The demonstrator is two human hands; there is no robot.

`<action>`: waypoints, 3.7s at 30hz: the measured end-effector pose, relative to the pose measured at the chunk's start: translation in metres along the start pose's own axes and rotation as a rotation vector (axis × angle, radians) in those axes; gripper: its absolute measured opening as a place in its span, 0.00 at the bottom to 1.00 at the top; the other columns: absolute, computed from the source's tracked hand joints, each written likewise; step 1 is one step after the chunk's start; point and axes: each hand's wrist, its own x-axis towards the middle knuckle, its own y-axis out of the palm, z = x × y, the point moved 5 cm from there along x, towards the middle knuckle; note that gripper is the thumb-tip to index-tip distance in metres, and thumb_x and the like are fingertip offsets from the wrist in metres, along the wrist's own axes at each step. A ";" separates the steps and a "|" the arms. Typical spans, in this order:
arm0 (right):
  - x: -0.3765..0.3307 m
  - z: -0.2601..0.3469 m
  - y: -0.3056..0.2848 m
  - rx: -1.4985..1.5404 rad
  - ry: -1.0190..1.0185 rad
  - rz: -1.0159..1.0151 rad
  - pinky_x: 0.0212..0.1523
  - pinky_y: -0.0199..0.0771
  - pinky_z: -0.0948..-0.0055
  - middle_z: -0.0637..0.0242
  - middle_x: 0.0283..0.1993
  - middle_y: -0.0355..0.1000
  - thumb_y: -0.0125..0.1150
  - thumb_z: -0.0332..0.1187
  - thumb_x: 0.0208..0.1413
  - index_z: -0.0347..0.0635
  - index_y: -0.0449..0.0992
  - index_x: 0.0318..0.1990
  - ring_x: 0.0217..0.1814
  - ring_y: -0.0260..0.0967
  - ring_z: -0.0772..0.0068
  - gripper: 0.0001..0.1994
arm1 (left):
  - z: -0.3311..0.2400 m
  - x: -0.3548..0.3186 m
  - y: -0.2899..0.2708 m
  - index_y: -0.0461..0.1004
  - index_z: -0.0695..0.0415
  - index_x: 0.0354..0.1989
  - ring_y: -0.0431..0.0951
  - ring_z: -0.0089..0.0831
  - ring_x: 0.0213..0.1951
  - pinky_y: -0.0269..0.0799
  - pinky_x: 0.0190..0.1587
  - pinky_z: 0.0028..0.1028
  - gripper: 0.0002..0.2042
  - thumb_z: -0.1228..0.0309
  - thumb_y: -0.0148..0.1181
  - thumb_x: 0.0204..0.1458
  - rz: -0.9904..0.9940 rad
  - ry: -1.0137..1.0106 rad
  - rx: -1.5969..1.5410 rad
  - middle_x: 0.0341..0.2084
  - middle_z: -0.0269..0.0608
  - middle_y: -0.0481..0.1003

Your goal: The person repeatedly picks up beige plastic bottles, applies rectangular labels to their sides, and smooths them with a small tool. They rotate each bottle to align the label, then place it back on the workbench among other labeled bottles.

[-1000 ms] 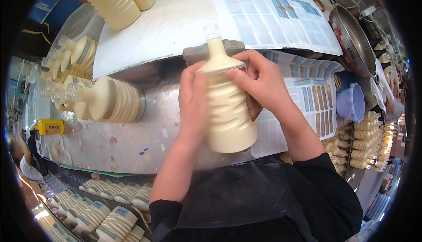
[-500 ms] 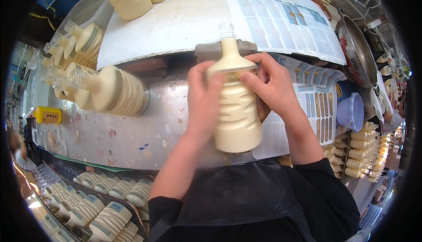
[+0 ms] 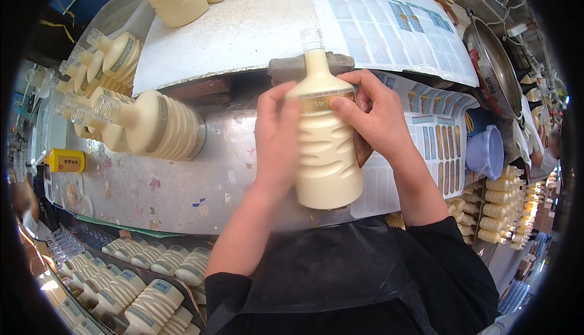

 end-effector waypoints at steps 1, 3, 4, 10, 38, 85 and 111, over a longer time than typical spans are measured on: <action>0.000 0.000 0.000 0.004 -0.003 -0.006 0.32 0.66 0.70 0.68 0.25 0.67 0.70 0.51 0.49 0.40 0.80 0.48 0.28 0.66 0.74 0.26 | -0.001 0.000 0.001 0.67 0.61 0.60 0.73 0.28 0.53 0.70 0.59 0.29 0.17 0.64 0.52 0.69 -0.001 -0.010 -0.015 0.53 0.44 0.71; -0.001 -0.001 0.000 0.016 -0.005 -0.012 0.32 0.66 0.70 0.68 0.25 0.67 0.70 0.51 0.49 0.40 0.80 0.48 0.28 0.66 0.74 0.26 | -0.005 -0.001 0.002 0.68 0.59 0.60 0.74 0.24 0.51 0.73 0.56 0.27 0.15 0.64 0.48 0.72 -0.026 -0.042 -0.031 0.50 0.41 0.73; -0.001 0.000 0.001 0.024 -0.005 -0.012 0.32 0.66 0.70 0.68 0.25 0.67 0.70 0.51 0.50 0.39 0.80 0.48 0.28 0.66 0.74 0.26 | -0.006 -0.002 0.002 0.68 0.58 0.59 0.75 0.23 0.50 0.74 0.55 0.26 0.14 0.65 0.46 0.73 -0.038 -0.057 -0.038 0.49 0.40 0.74; -0.003 -0.003 0.001 0.035 -0.035 -0.027 0.32 0.66 0.74 0.71 0.26 0.66 0.71 0.48 0.54 0.38 0.79 0.52 0.28 0.64 0.79 0.25 | -0.013 -0.006 0.007 0.68 0.62 0.58 0.73 0.27 0.52 0.70 0.57 0.28 0.18 0.63 0.57 0.67 -0.056 -0.014 -0.029 0.51 0.41 0.72; -0.067 0.081 0.005 -0.450 -1.092 -0.267 0.38 0.77 0.68 0.61 0.40 0.79 0.66 0.25 0.40 0.36 0.81 0.41 0.41 0.80 0.63 0.16 | -0.011 -0.009 0.006 0.71 0.64 0.60 0.74 0.28 0.47 0.71 0.55 0.31 0.27 0.53 0.34 0.74 -0.112 -0.145 -0.310 0.46 0.42 0.76; 0.033 -0.033 -0.021 0.181 -0.237 -0.230 0.44 0.76 0.56 0.52 0.40 0.82 0.60 0.40 0.63 0.44 0.72 0.54 0.41 0.80 0.46 0.17 | -0.028 -0.058 0.035 0.42 0.62 0.78 0.52 0.64 0.73 0.55 0.72 0.48 0.49 0.59 0.67 0.53 0.109 0.292 1.219 0.74 0.69 0.43; 0.028 0.031 -0.016 0.101 -0.294 -0.287 0.27 0.65 0.68 0.64 0.21 0.71 0.56 0.32 0.61 0.41 0.75 0.49 0.21 0.67 0.71 0.11 | -0.036 -0.058 0.039 0.58 0.65 0.67 0.77 0.37 0.53 0.74 0.57 0.35 0.36 0.65 0.67 0.53 0.057 0.024 0.666 0.54 0.51 0.74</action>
